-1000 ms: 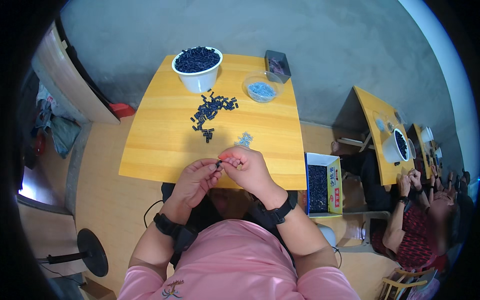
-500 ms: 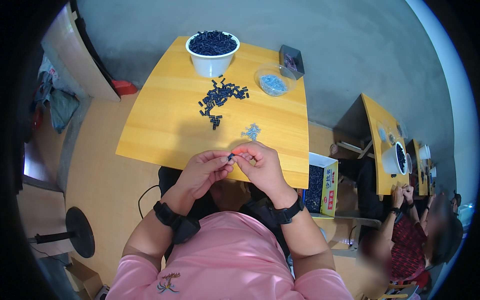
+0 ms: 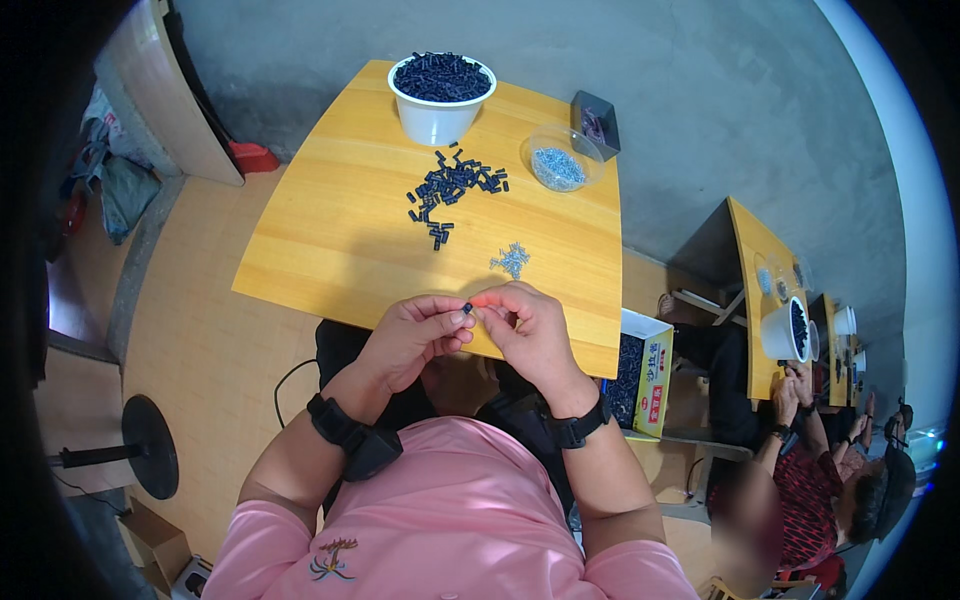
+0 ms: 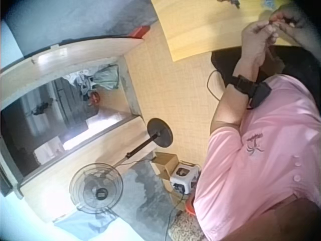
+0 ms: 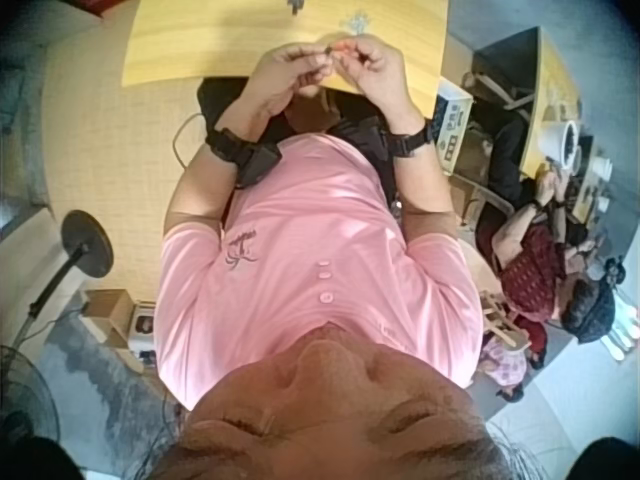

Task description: Assembling small electronic or plastic components by inserting pins into black housings.

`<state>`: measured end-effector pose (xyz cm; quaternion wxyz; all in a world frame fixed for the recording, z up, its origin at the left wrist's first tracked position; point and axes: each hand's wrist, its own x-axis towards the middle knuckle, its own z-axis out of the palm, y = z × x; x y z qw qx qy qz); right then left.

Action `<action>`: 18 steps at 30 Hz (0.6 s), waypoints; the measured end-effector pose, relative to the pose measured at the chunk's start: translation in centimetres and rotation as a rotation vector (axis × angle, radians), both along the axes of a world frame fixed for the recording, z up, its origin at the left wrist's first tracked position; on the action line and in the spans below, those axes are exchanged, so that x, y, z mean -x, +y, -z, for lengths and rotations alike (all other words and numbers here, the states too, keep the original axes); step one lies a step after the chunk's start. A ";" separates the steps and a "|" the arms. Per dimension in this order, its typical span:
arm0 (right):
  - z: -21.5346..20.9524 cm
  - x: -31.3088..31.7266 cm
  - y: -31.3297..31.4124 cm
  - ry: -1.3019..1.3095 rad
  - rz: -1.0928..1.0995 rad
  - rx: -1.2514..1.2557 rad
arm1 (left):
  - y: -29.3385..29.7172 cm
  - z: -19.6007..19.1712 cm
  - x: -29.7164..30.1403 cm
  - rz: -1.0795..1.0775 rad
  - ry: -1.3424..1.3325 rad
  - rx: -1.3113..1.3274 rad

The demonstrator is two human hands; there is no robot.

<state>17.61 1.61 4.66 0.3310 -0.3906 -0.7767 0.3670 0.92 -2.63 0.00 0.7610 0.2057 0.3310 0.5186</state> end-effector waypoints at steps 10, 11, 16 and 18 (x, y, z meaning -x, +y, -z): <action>-0.8 0.2 -0.9 -0.059 -0.003 -0.087 | -0.2 -0.1 -0.2 -0.005 -0.034 0.036; -0.8 0.3 -1.0 -0.132 -0.035 -0.136 | -0.3 0.1 -0.3 0.000 -0.029 0.046; -0.4 0.7 -1.5 -0.220 -0.036 -0.313 | -0.4 0.1 -0.5 0.049 0.016 0.087; -0.1 0.8 -1.5 -0.250 -0.020 -0.355 | -0.5 0.3 -0.6 0.015 0.045 0.096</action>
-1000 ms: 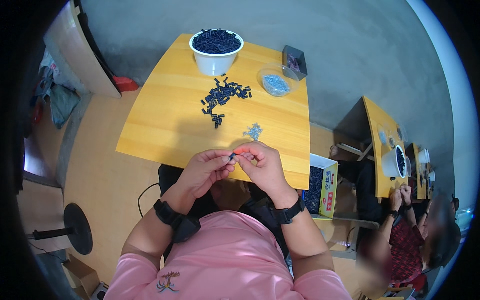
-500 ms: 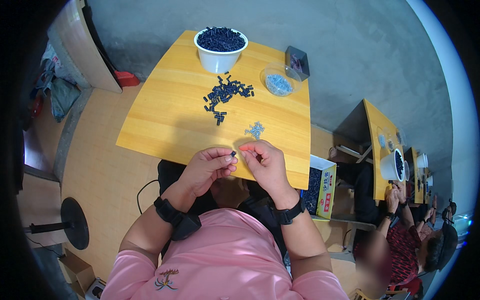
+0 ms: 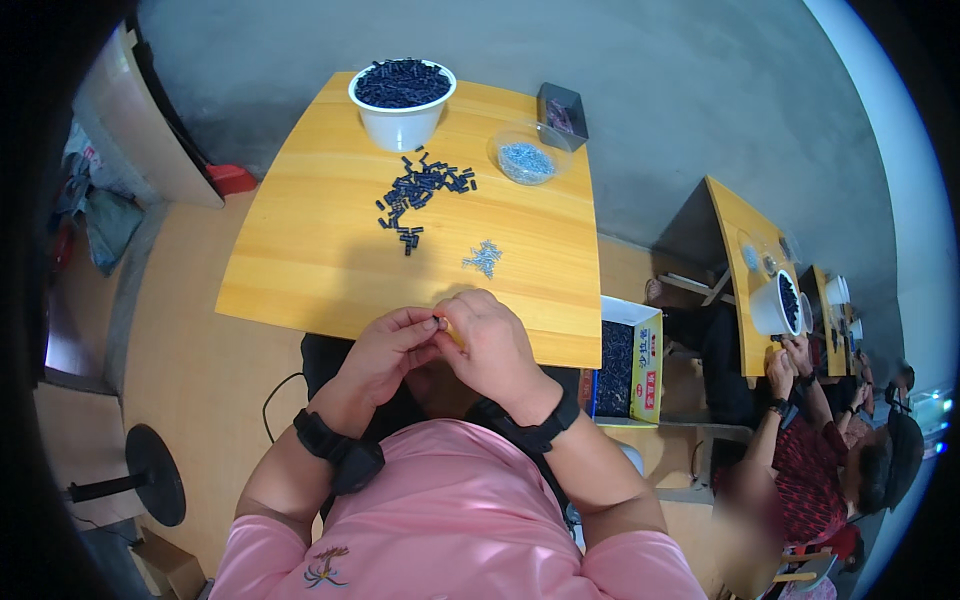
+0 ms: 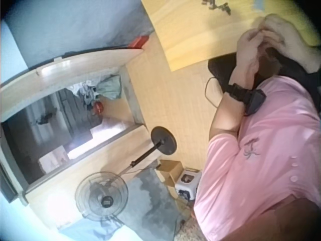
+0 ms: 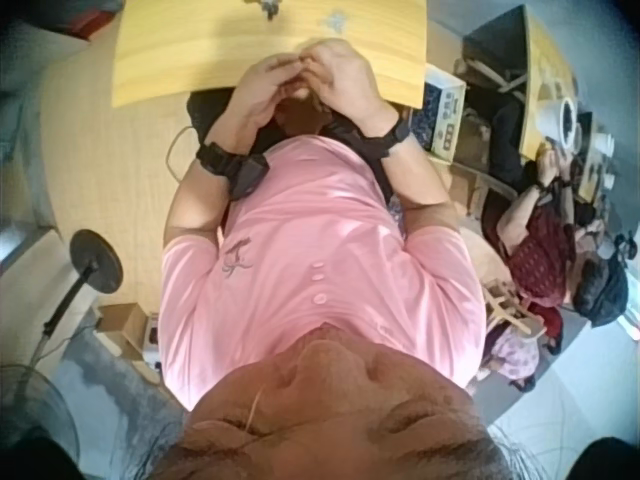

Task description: Assembling small electronic or plastic components by inserting pins into black housings.

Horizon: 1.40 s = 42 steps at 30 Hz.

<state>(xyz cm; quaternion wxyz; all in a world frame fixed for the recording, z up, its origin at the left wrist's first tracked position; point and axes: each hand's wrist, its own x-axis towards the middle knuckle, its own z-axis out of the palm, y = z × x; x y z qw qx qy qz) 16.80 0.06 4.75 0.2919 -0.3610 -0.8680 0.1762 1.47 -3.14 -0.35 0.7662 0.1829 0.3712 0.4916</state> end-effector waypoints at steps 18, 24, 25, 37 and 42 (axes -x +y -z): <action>0.2 -1.2 2.8 0.016 0.022 0.185 | 1.9 0.4 1.5 -0.051 0.113 -0.042; 1.9 -4.9 6.0 -0.279 0.335 0.221 | 3.1 0.7 2.7 -0.168 0.126 -0.022; 2.2 -5.1 6.1 -0.313 0.325 0.162 | 3.1 0.9 2.8 -0.171 0.122 -0.016; 2.2 -2.2 7.9 -0.213 0.203 0.158 | 3.2 1.5 3.2 -0.195 0.025 -0.004; 2.2 -0.8 8.8 -0.214 0.128 0.103 | 3.1 1.7 3.2 -0.186 0.023 -0.026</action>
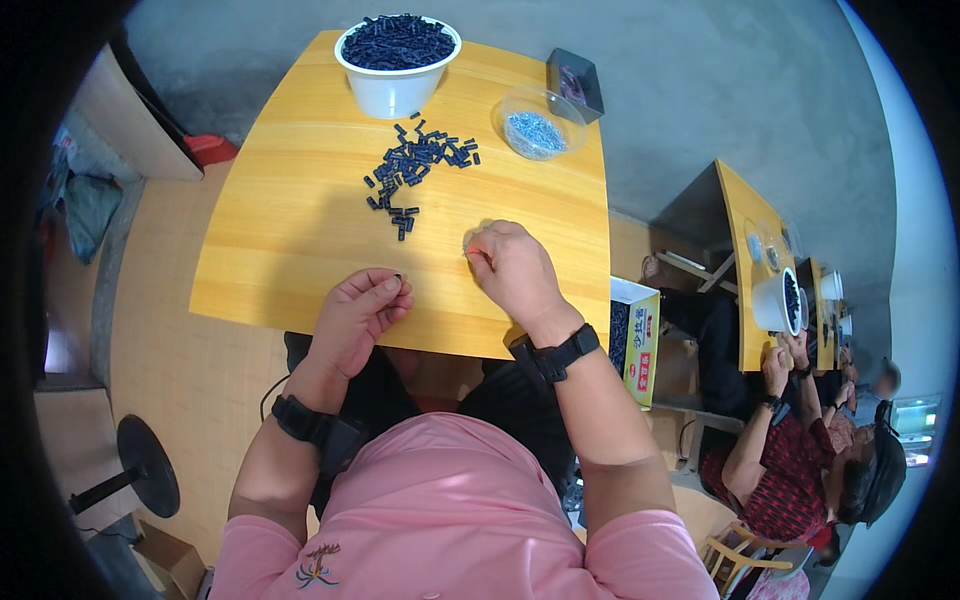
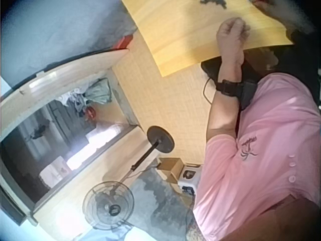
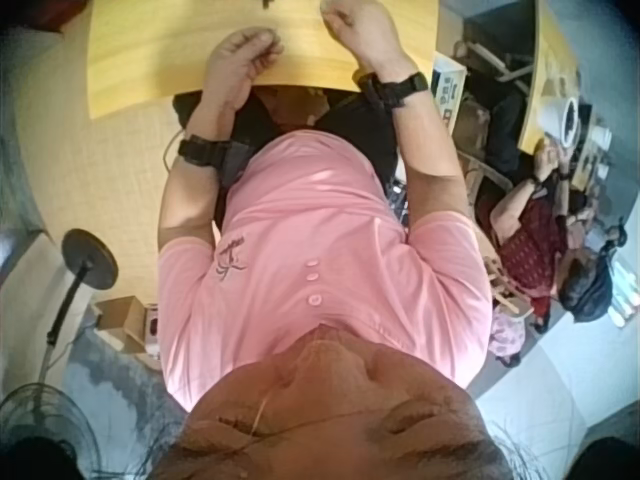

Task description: Assembling small electronic or plastic components by inserting pins into black housings.

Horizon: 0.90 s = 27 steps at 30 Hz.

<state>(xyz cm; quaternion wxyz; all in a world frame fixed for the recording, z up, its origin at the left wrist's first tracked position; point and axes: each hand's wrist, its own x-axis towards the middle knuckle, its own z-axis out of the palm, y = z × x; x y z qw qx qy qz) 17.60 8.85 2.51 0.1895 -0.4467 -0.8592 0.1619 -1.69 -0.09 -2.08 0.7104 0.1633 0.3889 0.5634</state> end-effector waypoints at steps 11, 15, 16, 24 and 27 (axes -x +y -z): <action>0.3 0.9 0.0 -0.068 -0.028 -0.006 | -0.1 0.1 0.0 0.013 -0.037 -0.019; 0.4 0.6 -0.1 -0.054 -0.058 0.003 | 0.0 0.1 0.1 0.020 -0.032 -0.020; 0.4 0.5 -0.1 -0.052 -0.077 0.011 | -0.1 0.0 0.1 0.017 -0.032 -0.018; 0.2 0.2 -0.3 -0.029 -0.056 0.003 | 0.0 0.3 0.2 0.022 -0.037 -0.022; 0.0 0.0 -0.3 -0.035 -0.016 -0.008 | 0.1 0.0 0.1 0.027 -0.016 -0.008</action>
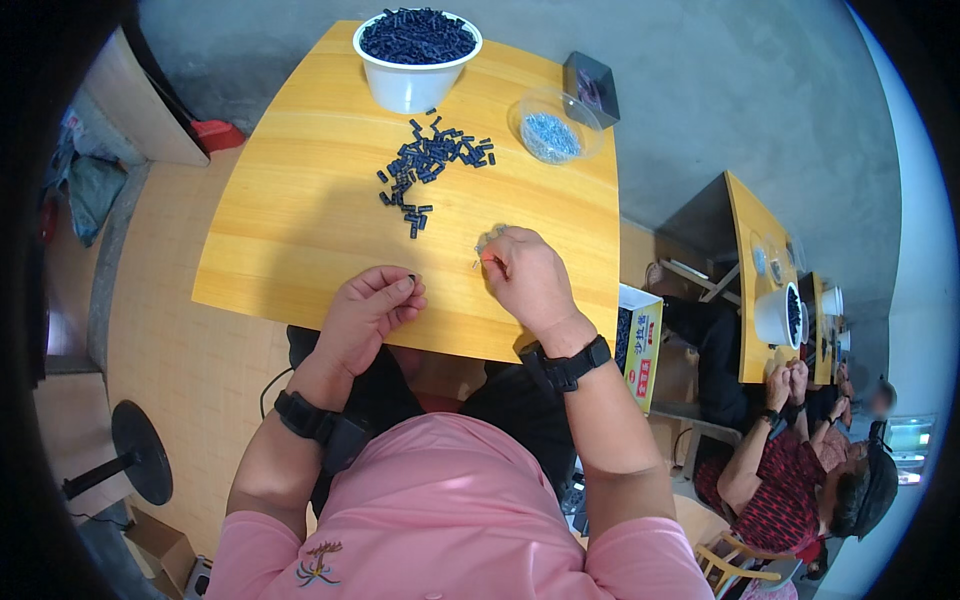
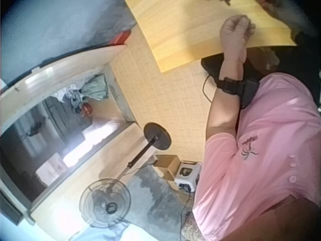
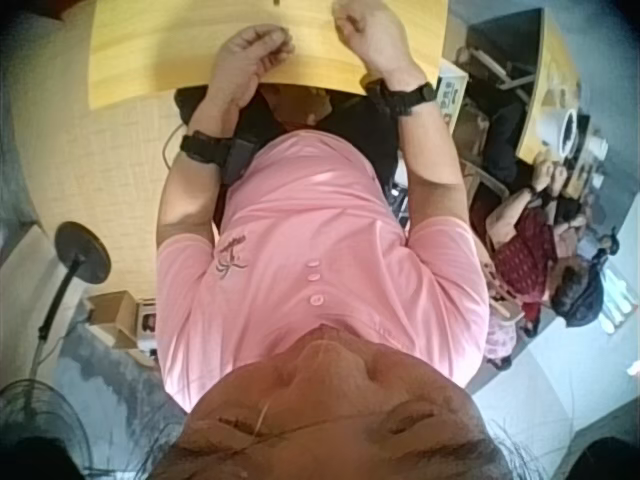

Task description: Assembling small electronic or plastic components by inserting pins into black housings.

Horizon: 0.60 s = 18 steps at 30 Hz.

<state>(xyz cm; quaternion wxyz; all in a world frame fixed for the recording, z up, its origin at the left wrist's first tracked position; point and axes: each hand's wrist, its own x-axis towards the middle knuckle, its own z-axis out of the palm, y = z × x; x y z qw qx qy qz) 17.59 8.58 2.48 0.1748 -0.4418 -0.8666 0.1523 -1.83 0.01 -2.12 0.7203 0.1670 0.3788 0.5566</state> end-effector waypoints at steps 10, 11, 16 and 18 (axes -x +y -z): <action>1.0 0.3 0.2 0.010 -0.113 -0.111 | -0.1 -0.1 -0.1 0.005 0.014 -0.002; 0.9 0.4 0.2 0.010 -0.112 -0.113 | -0.1 -0.1 -0.1 0.006 0.009 -0.005; 0.1 1.4 -0.4 -0.148 -0.152 -0.191 | -0.2 -0.2 -0.1 0.001 0.006 -0.003; -0.1 1.3 -0.6 -0.144 -0.148 -0.183 | -0.2 -0.2 -0.1 0.002 0.004 0.001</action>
